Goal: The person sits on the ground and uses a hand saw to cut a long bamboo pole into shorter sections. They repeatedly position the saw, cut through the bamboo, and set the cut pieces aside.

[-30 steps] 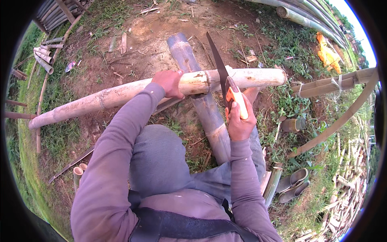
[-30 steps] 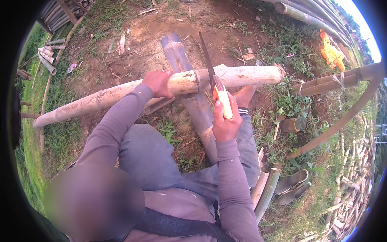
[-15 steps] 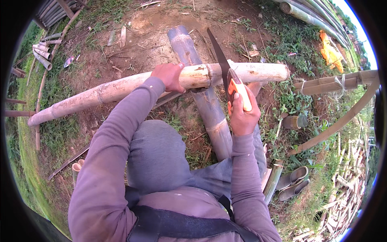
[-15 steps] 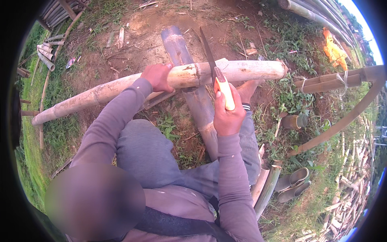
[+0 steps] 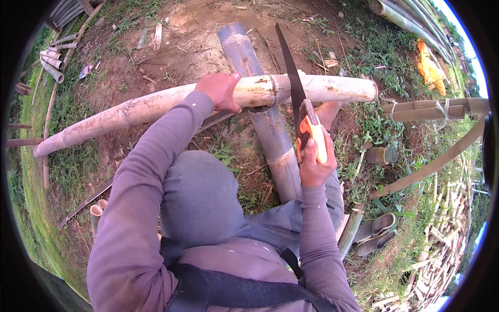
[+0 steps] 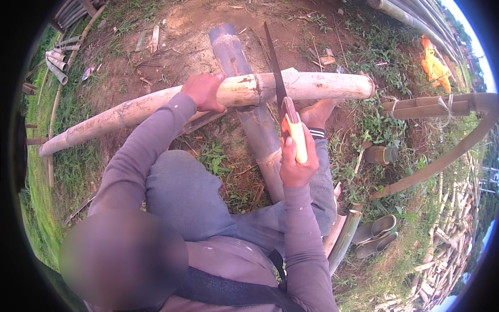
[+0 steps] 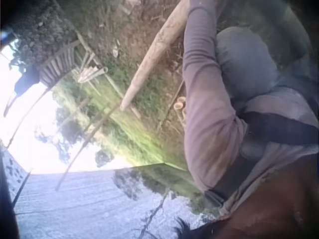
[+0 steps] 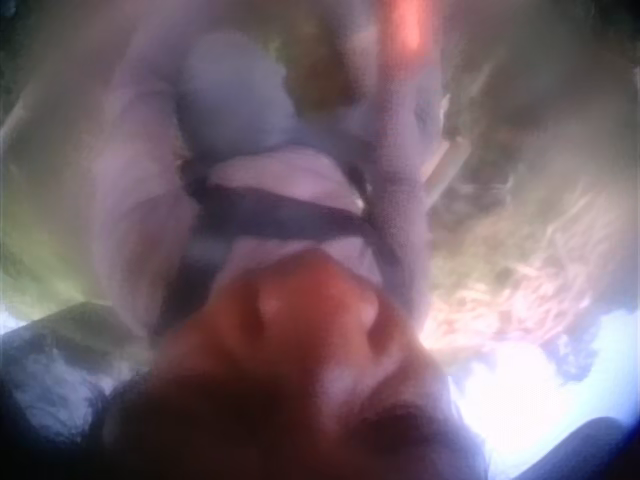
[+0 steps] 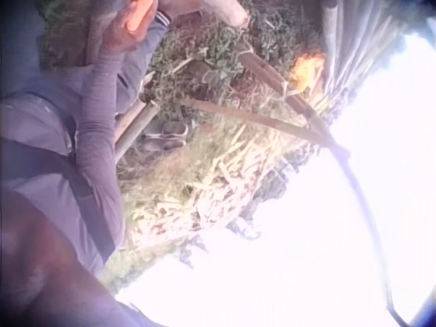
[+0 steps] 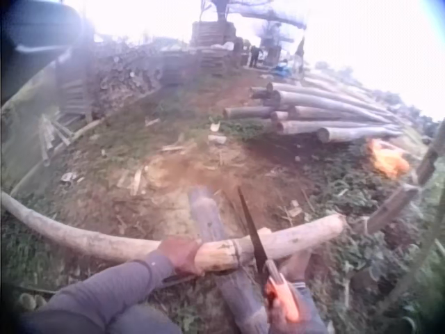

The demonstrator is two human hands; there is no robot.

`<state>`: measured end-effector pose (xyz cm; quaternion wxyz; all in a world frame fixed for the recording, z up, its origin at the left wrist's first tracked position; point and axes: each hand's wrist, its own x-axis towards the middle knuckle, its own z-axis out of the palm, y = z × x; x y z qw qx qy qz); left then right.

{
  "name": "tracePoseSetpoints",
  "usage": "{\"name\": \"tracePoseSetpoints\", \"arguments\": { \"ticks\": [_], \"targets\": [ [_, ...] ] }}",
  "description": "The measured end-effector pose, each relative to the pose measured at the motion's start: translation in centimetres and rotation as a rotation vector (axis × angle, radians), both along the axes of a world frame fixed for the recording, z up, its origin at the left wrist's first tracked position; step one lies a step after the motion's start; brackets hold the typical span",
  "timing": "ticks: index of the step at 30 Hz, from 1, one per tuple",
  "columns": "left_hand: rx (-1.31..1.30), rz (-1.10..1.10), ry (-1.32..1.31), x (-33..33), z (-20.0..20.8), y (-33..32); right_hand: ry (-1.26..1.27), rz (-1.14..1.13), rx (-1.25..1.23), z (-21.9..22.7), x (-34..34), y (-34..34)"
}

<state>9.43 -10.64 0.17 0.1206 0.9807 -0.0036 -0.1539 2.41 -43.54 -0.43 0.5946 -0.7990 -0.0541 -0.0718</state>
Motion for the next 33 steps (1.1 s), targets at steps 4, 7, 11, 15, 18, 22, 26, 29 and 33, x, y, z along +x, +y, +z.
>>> {"name": "tracePoseSetpoints", "arguments": {
  "ticks": [4, 7, 11, 15, 18, 22, 26, 29, 33],
  "targets": [
    [0.013, -0.017, 0.001, -0.3, 0.3, 0.6, 0.055, 0.017, 0.111, 0.7, 0.4, 1.5],
    [0.017, -0.007, -0.010, -0.5, 0.6, 1.0, 0.003, 0.003, 0.007, 0.9, -7.0, -3.3],
    [-0.015, -0.014, -0.038, -0.2, -1.1, 1.4, 0.086, 0.023, 0.063, 3.1, -14.1, -6.5],
    [0.000, -0.008, -0.005, 0.1, -0.4, 0.2, -0.111, 0.026, 0.010, -0.1, -3.4, -1.6],
    [-0.001, -0.016, -0.044, -0.2, -0.9, 0.5, 0.057, 0.039, 0.173, 1.1, 3.4, 2.8],
    [-0.008, 0.000, -0.004, 0.1, 0.8, 0.8, 0.071, 0.036, 0.149, 0.8, 0.8, 1.6],
    [-0.016, 0.000, 0.036, 0.3, 0.7, 1.3, 0.035, 0.038, 0.046, 1.2, -9.2, -4.9],
    [-0.030, -0.021, 0.017, 0.3, 0.1, 1.1, 0.115, 0.058, 0.049, 1.7, -12.2, -7.0],
    [-0.015, -0.010, -0.010, 0.1, -0.3, 0.4, 0.063, -0.002, 0.034, -0.5, -2.0, -0.7]
  ]
}}
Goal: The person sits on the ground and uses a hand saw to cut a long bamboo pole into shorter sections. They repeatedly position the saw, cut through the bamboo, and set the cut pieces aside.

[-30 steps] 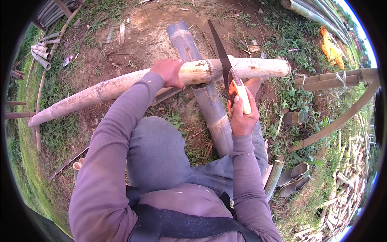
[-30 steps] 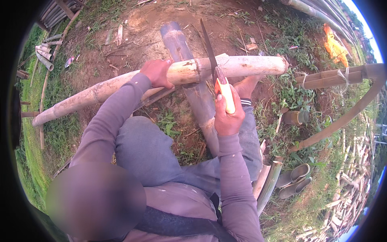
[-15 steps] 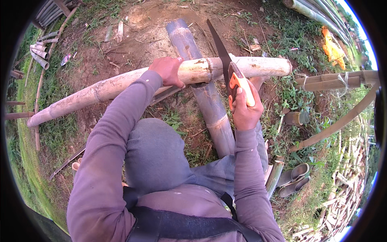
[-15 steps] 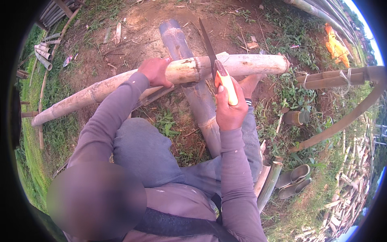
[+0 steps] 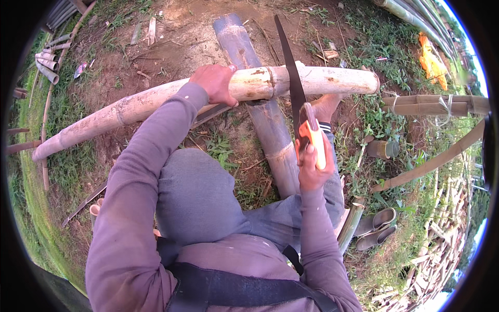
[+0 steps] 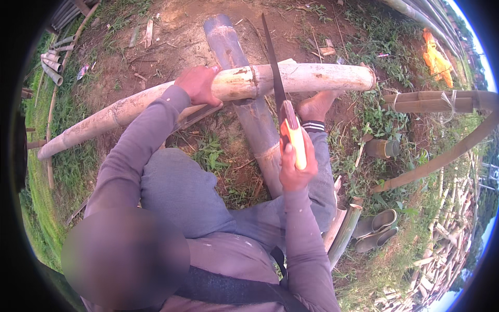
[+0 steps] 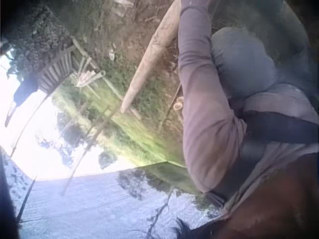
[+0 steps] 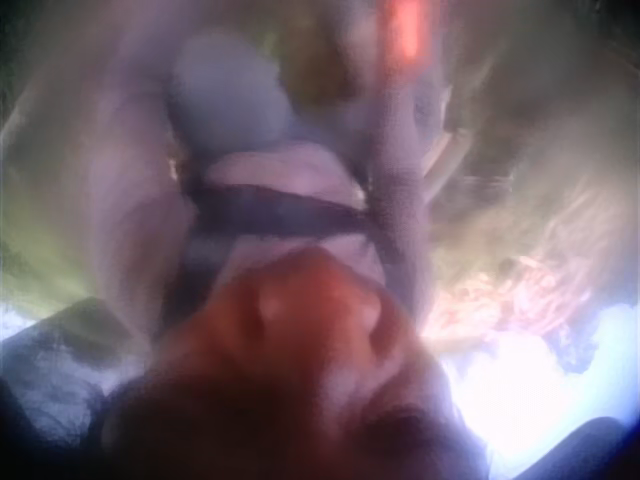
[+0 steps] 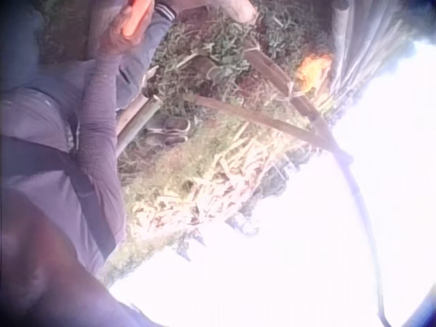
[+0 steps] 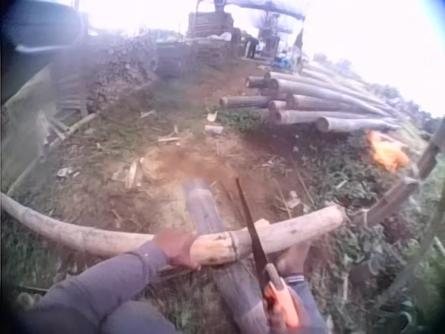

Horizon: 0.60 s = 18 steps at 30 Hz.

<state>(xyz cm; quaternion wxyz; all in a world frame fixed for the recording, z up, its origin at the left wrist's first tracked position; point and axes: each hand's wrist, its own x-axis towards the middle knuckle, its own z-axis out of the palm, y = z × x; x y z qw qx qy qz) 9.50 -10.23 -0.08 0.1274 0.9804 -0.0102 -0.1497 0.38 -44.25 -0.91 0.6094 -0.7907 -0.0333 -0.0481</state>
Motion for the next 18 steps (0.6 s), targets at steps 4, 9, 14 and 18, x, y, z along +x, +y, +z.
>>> {"name": "tracePoseSetpoints", "arguments": {
  "ticks": [4, 9, 14, 18],
  "targets": [
    [0.054, -0.007, -0.013, -0.3, 0.0, 0.4, -0.051, 0.063, 0.131, 0.9, 3.4, 2.5],
    [0.085, -0.035, -0.099, 0.1, 0.2, -2.0, -0.273, 0.128, 0.158, -3.2, 1.3, 1.1],
    [0.080, -0.027, -0.093, 0.4, -0.4, -1.7, -0.121, 0.093, 0.085, 2.9, 4.8, 2.6],
    [0.052, -0.040, -0.068, 0.1, 0.0, -1.9, 0.015, 0.155, -0.112, 10.3, 9.3, 4.4]
  ]
}}
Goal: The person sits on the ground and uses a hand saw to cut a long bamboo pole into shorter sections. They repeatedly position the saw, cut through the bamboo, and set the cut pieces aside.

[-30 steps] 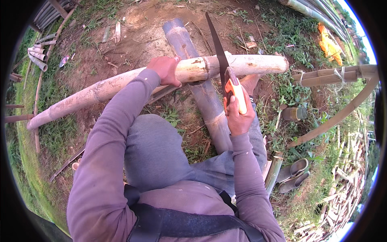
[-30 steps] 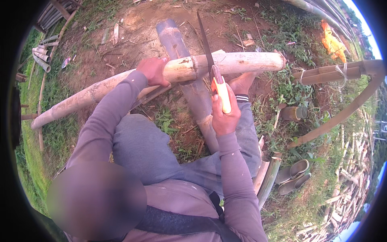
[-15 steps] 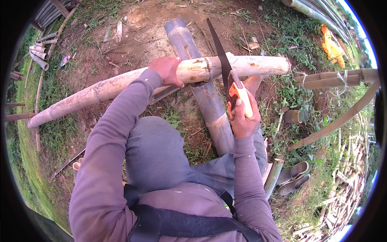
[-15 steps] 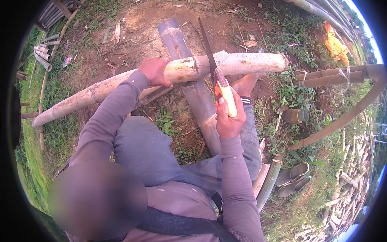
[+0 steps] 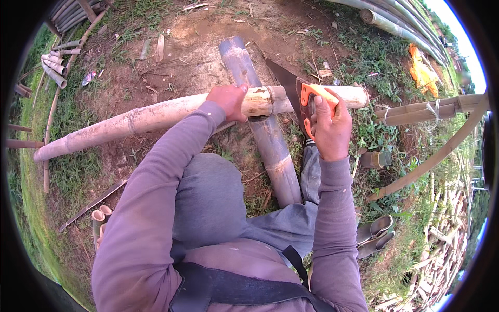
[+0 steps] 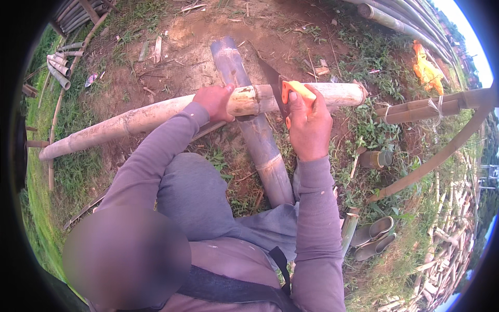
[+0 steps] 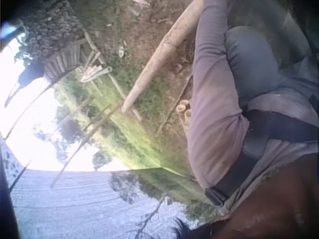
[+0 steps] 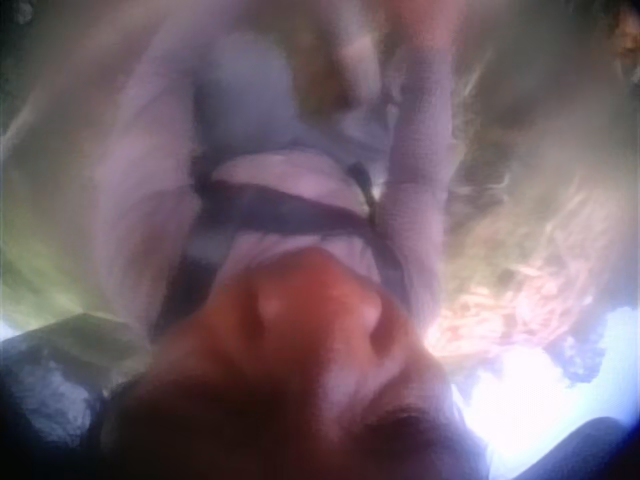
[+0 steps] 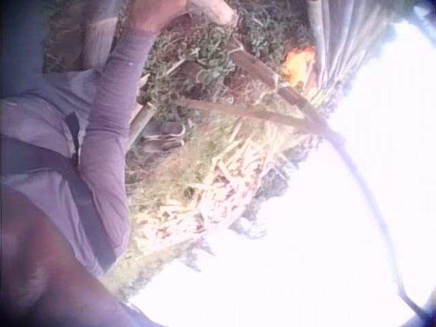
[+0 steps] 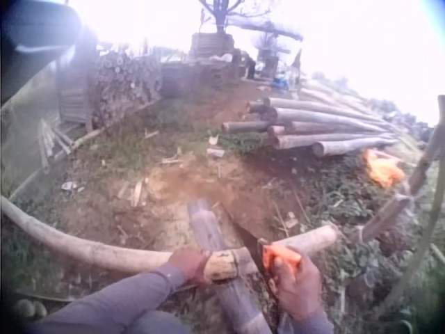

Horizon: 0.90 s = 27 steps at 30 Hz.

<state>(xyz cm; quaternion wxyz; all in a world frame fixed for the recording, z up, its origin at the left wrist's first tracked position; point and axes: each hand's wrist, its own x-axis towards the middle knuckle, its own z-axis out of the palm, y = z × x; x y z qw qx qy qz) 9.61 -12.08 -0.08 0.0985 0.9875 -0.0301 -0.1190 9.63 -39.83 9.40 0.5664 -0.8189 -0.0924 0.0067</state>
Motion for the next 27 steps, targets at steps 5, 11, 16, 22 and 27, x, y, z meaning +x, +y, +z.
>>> {"name": "tracePoseSetpoints", "arguments": {
  "ticks": [5, 11, 16, 22, 27],
  "targets": [
    [-0.009, 0.036, 0.049, -0.3, 0.4, 0.6, 0.044, -0.080, 0.028, -0.6, -10.4, -4.9],
    [-0.028, 0.004, 0.023, 0.0, 0.0, 0.2, -0.085, -0.116, -0.021, 0.2, -14.0, -9.9],
    [-0.035, -0.013, -0.010, 0.9, 0.4, 0.7, 0.014, -0.047, 0.015, -1.2, 1.3, 0.4],
    [-0.055, 0.018, 0.075, -0.5, -0.3, 1.2, -0.055, -0.137, -0.027, 1.5, -11.4, -5.3],
    [-0.060, -0.001, 0.038, 0.2, -0.1, 0.7, 0.018, -0.155, 0.027, 0.0, -16.4, -10.9]
  ]
}}
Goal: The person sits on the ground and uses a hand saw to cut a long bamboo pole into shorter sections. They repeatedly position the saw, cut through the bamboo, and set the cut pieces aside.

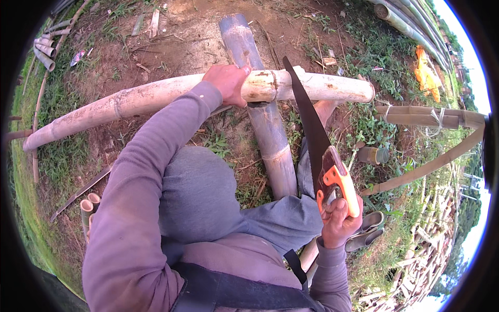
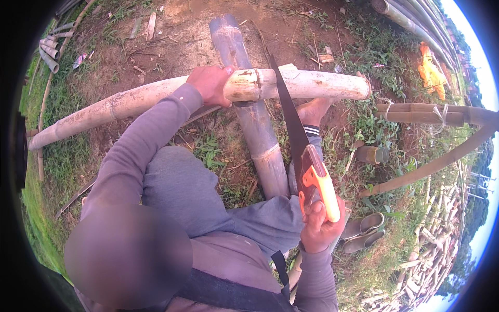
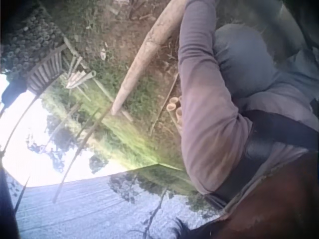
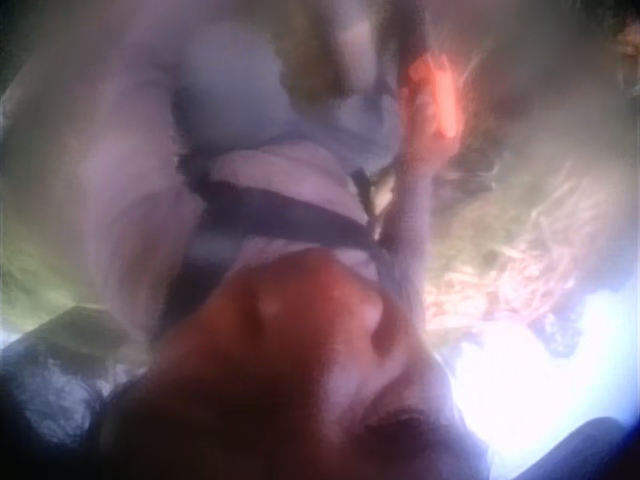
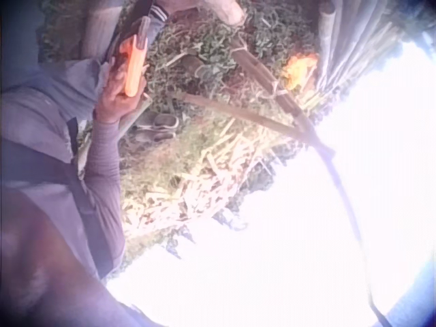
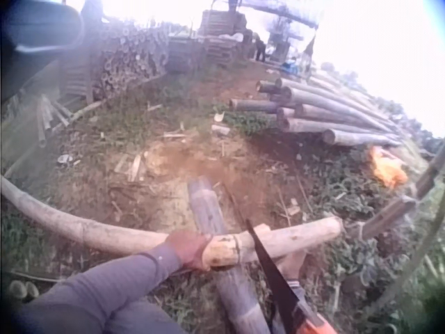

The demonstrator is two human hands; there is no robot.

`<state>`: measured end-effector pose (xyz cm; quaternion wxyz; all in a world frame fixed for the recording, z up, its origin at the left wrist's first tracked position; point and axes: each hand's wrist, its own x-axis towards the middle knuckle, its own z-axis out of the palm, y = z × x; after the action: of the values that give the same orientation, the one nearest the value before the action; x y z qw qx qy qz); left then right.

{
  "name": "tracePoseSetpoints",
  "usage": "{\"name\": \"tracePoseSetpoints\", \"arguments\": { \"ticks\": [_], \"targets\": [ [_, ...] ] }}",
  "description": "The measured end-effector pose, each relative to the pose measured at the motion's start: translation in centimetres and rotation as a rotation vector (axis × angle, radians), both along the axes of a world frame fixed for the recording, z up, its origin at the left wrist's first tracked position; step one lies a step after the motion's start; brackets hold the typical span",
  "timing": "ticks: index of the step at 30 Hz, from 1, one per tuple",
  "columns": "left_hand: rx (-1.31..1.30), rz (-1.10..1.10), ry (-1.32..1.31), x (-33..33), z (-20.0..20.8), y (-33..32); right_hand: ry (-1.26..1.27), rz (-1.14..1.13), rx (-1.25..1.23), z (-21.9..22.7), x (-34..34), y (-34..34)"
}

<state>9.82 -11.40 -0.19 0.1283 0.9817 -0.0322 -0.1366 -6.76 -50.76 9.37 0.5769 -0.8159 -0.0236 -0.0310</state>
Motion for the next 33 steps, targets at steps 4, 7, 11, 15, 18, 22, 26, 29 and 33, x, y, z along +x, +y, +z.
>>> {"name": "tracePoseSetpoints", "arguments": {
  "ticks": [4, 7, 11, 15, 18, 22, 26, 29, 33],
  "targets": [
    [-0.025, -0.002, -0.085, 0.3, -0.6, 0.1, -0.084, 0.019, -0.026, -5.3, 13.7, 10.8],
    [0.018, -0.007, -0.014, 0.2, 0.4, 0.5, -0.038, 0.062, 0.112, -6.2, 13.8, 11.6],
    [0.034, 0.005, -0.007, -1.1, 0.3, 0.0, -0.047, 0.029, 0.082, -8.7, 10.7, 10.5],
    [-0.001, 0.010, 0.031, -0.6, 0.6, -0.2, -0.100, 0.047, 0.174, -9.1, 11.8, 8.9],
    [-0.027, 0.002, 0.050, 0.4, 0.6, 0.2, -0.166, 0.064, 0.296, -12.7, 11.2, 8.5],
    [-0.010, 0.005, 0.061, 0.7, 0.4, 0.2, -0.161, 0.061, 0.380, -14.6, 9.7, 8.7],
    [0.026, 0.028, 0.086, 1.1, 0.9, -0.3, 0.025, 0.071, 0.398, -11.7, 10.7, 9.1],
    [0.065, 0.058, 0.087, 0.9, 0.8, -0.2, 0.021, -0.014, 0.250, -9.8, 9.5, 9.9],
    [0.038, 0.050, 0.106, 0.9, 0.4, 1.5, 0.014, -0.067, 0.038, -9.4, 0.1, 3.2]
  ]
}}
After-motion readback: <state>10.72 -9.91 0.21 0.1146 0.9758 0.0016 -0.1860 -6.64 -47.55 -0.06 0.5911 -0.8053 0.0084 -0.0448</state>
